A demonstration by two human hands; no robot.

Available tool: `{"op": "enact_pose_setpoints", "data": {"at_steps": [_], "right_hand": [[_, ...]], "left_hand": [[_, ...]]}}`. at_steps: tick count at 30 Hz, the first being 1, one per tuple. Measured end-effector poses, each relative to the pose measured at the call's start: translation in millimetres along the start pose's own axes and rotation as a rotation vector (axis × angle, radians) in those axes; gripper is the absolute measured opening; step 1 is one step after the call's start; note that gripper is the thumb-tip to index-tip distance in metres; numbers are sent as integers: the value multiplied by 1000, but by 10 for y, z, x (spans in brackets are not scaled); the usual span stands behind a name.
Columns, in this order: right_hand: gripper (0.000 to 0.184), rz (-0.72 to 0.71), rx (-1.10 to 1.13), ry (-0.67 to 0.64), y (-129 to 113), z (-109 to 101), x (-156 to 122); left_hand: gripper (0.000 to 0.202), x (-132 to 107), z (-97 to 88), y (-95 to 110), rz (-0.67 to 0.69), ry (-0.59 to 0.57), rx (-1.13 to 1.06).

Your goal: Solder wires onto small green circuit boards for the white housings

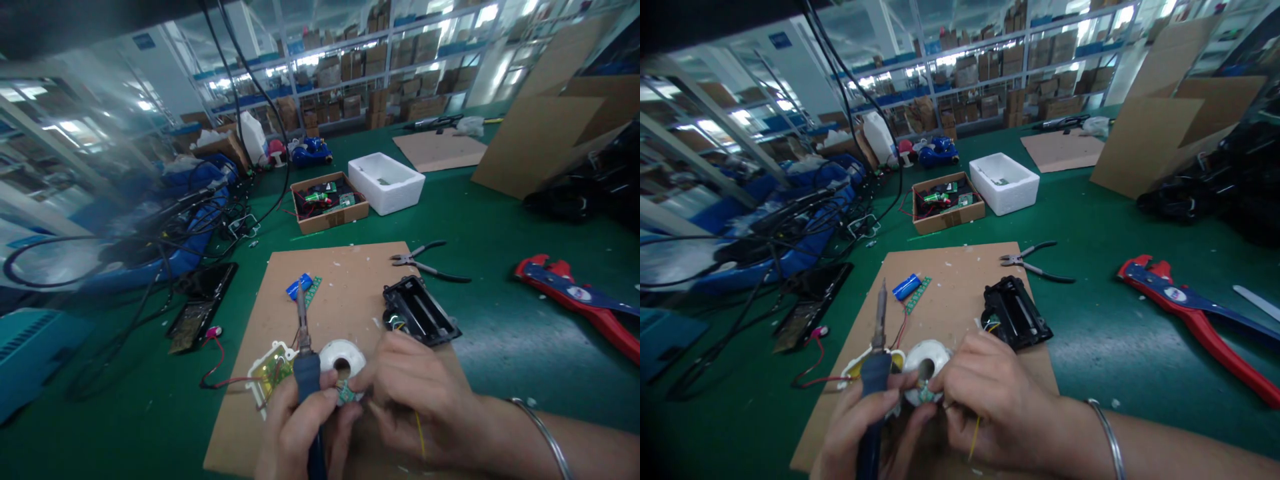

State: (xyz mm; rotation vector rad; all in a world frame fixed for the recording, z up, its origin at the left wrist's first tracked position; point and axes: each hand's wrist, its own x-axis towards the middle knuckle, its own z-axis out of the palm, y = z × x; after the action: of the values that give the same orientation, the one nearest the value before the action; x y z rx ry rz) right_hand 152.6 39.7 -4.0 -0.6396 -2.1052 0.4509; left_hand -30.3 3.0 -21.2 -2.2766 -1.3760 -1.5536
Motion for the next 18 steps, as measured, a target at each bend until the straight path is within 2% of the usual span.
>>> {"op": "enact_pose_setpoints", "data": {"at_steps": [3, 4, 8, 13, 18], "right_hand": [[17, -32, -59, -33, 2, -20, 5], [17, -37, -64, -36, -2, -23, 10], [20, -12, -10, 3, -27, -1, 25], [20, 82, 85, 69, -52, 60, 6], [19, 133, 61, 61, -82, 75, 11]], "left_hand": [[34, -38, -50, -39, 137, -14, 105], [36, -51, -54, -29, 123, -14, 103], [36, -81, -23, 74, -81, 34, -12], [37, -96, -10, 128, -76, 27, -31], [42, -146, 0, 124, -57, 16, -19]]}}
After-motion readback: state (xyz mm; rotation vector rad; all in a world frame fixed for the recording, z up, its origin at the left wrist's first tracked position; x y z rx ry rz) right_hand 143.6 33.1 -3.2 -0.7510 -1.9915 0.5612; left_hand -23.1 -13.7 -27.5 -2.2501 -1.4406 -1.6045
